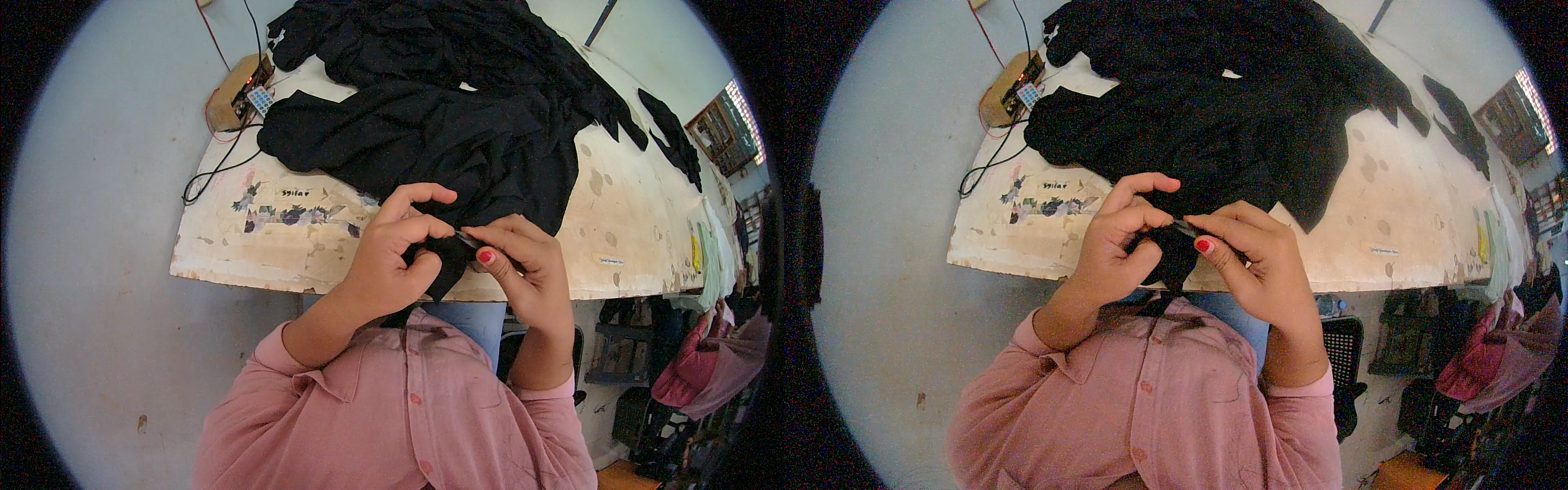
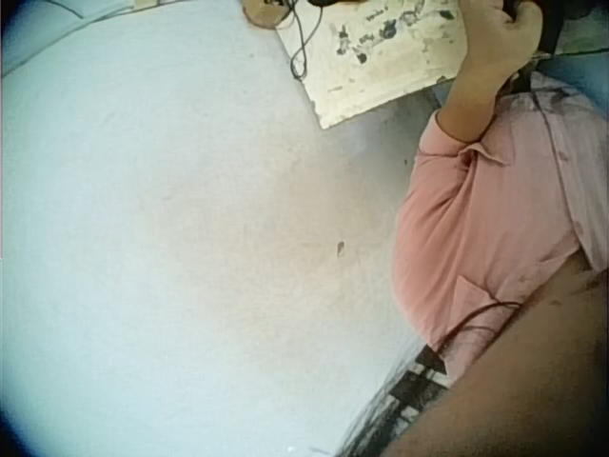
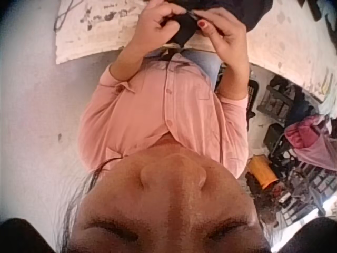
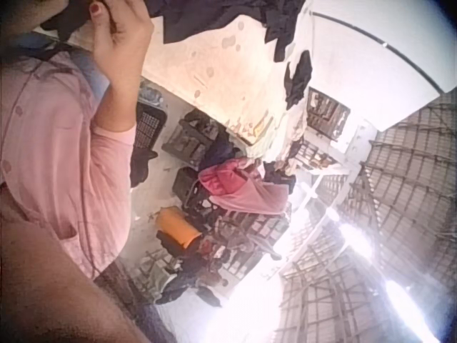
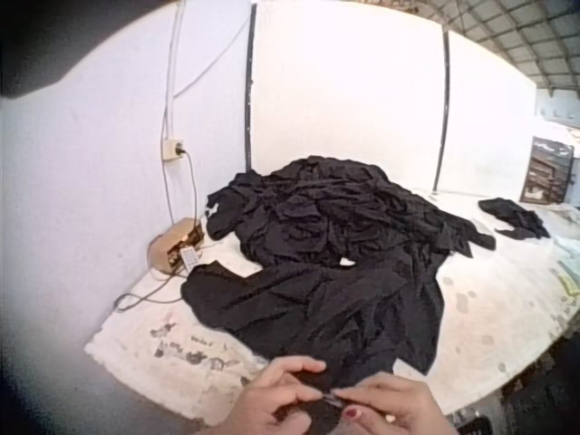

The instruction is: The person uses small scissors to cut off tags and loose threads from a black garment laid on a table. The person repeatedly lifts, turns, and repositions the garment to access different tag locations, then snips them off.

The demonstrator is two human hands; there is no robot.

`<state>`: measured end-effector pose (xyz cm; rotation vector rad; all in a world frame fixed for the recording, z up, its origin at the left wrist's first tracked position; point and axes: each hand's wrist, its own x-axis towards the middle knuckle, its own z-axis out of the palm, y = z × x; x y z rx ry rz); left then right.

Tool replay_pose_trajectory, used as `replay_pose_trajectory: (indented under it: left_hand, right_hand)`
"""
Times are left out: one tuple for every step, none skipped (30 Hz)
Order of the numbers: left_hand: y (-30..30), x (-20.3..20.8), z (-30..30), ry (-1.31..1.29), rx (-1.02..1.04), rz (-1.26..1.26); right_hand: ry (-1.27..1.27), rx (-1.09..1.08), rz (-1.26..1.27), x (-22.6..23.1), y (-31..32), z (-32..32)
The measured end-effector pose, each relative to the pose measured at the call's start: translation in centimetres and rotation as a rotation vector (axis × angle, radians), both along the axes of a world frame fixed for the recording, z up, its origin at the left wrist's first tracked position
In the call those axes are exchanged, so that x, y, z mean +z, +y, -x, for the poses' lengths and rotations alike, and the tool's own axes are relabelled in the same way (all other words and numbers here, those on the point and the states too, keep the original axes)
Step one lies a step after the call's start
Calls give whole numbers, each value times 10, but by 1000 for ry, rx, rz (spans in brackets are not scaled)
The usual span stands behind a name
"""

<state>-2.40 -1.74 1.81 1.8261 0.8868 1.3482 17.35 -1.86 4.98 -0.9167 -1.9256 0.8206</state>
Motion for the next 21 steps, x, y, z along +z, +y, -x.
replay_pose_trajectory:
  left_hand:
    - [-1,1,0,-5,8,3]
    - [0,1,0,2,12,-8]
    - [0,0,0,9,16,-18]
    - [0,0,0,16,19,-29]
    - [0,1,0,27,18,-32]
    - [-1,2,0,39,20,-35]
    - [-1,2,1,51,21,-39]
    - [-1,1,1,47,17,-45]
    - [0,0,1,42,12,-51]
    - [1,-1,2,37,8,-58]
    - [0,-1,2,18,-7,-4]
    - [0,-1,2,-2,-24,49]
    - [-1,-1,2,-22,-41,102]
    - [-1,-1,1,-35,-31,112]
    - [-2,-3,2,-44,-10,118]
    - [-1,-4,1,-57,-1,127]
    - [0,-5,0,-84,-14,78]
    - [2,-8,-1,-111,-31,30]
    - [3,-9,-2,-137,-47,-17]
    - [2,-8,-2,-129,-66,38]
    - [3,-9,-2,-136,-65,61]
  right_hand:
    - [4,2,1,-1,0,0]
    - [9,5,2,-1,0,0]
    - [-5,8,1,-1,0,-1]
    - [-19,11,-1,1,0,-1]
    - [-33,14,-3,2,0,-1]
    - [-47,19,-6,4,0,-1]
    - [-60,24,-10,7,-1,-1]
    - [-74,29,-13,8,0,-1]
    - [-70,16,-29,7,0,-1]
    - [-66,3,-46,6,2,-2]
    - [-61,-9,-62,4,2,-3]
    - [-23,-71,-79,2,3,-2]
    - [15,-132,-97,0,3,1]
    - [54,-192,-115,-3,2,4]
    - [89,-203,-78,-8,-1,8]
    - [119,-225,-39,-13,-10,13]
    - [150,-247,-1,-17,-14,17]
    - [118,-224,-111,-22,-14,21]
    - [229,-191,-229,-27,-10,31]
    - [217,-251,-284,-29,-7,37]
    - [207,-301,-338,-31,-5,41]
